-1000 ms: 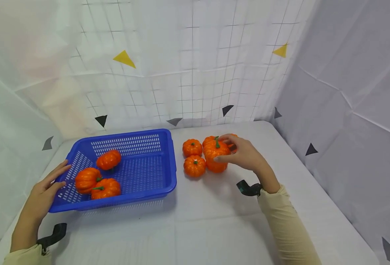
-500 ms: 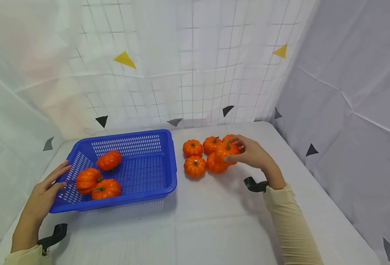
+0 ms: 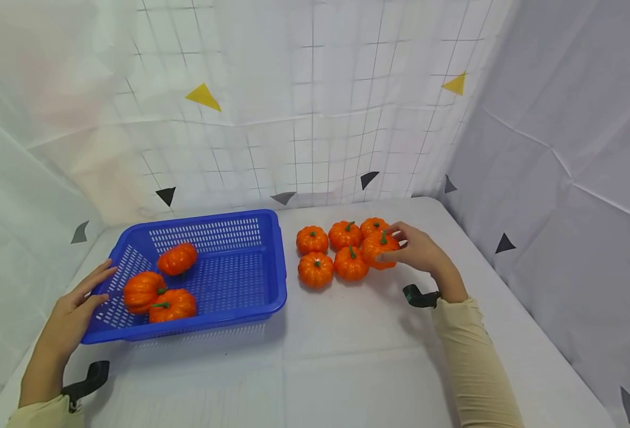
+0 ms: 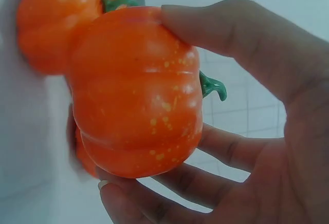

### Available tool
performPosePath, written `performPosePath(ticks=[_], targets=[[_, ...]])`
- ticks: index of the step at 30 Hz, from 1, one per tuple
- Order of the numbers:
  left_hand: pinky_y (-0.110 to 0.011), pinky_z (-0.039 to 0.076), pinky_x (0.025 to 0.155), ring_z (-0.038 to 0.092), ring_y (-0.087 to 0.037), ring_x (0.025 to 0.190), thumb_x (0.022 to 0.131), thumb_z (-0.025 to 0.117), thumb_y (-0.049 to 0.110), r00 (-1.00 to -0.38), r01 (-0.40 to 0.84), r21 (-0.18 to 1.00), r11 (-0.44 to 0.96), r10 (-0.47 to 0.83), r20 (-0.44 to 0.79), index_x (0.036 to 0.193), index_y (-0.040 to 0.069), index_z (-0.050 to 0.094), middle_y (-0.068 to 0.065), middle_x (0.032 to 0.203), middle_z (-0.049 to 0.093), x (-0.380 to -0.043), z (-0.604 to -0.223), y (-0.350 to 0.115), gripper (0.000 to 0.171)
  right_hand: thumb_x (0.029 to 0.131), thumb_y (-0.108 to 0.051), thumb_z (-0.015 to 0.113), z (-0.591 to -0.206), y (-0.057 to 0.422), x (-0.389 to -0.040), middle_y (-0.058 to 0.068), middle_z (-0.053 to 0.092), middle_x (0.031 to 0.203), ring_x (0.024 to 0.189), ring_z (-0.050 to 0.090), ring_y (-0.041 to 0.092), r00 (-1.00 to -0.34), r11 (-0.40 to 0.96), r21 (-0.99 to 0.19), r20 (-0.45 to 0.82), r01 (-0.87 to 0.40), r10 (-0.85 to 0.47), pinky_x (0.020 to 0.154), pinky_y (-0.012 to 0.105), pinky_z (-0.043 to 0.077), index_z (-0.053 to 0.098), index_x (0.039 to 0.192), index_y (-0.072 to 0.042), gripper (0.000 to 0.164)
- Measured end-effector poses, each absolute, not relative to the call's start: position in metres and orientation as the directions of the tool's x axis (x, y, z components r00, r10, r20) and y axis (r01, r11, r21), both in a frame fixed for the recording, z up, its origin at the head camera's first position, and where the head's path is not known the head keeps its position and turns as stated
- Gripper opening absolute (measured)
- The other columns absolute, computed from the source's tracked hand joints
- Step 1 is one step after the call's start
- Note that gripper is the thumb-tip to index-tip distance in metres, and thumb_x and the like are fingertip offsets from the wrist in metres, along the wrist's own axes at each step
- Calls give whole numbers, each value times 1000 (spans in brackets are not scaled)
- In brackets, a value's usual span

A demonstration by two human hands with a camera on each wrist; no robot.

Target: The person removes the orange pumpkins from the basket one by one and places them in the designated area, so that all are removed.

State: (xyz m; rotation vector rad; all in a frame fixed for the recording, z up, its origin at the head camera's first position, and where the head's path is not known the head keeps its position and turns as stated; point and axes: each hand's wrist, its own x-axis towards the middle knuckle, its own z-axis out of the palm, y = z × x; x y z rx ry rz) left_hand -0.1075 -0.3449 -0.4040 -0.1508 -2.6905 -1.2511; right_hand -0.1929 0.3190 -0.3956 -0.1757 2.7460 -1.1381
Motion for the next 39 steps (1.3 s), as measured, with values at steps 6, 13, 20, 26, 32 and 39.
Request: performPosePath(ticks=[6,13,20,26,32,39], targets=[[-81,10,111,12,-47,154,112,42,18,-983,151,748,647,17,184,161,10,39,-13,170,23,-108,-404,-345,51,89,-41,81,-401,325,-195,28,53,142,124,52,46,-980,715,-699,-137,-5,-141,99,64,50,52,138,-3,68],[-82,11,110,14,-48,153,111,42,17,-981,156,743,650,18,191,161,9,40,-14,169,24,-107,-402,-344,50,89,-43,80,-405,328,-197,29,52,143,126,51,47,-979,720,-693,-167,30,-119,100,67,47,51,140,-4,71],[-82,11,110,14,-49,153,111,42,17,-981,156,735,660,16,193,161,10,39,-14,169,24,-107,-403,-344,50,90,-42,79,-411,331,-197,31,52,142,122,54,47,-976,709,-703,-183,46,-119,99,65,49,51,138,-3,68],[-81,10,111,14,-47,154,111,43,17,-981,156,741,653,15,193,161,10,40,-13,170,24,-107,-404,-345,50,90,-42,79,-422,334,-201,31,52,141,119,57,46,-973,706,-706,-198,61,-115,99,61,51,51,138,-2,69],[-80,12,111,14,-48,153,111,42,17,-980,158,734,660,16,196,161,10,39,-14,169,25,-107,-403,-343,51,89,-43,80,-428,334,-203,32,51,142,120,55,46,-972,707,-703,-212,78,-103,99,62,50,49,141,-1,74],[-80,11,111,14,-47,153,111,42,16,-981,156,739,656,13,195,161,8,40,-15,169,24,-107,-401,-342,50,89,-46,80,-432,334,-207,33,50,142,121,54,47,-970,725,-685,-217,74,-106,99,64,49,48,143,1,78]])
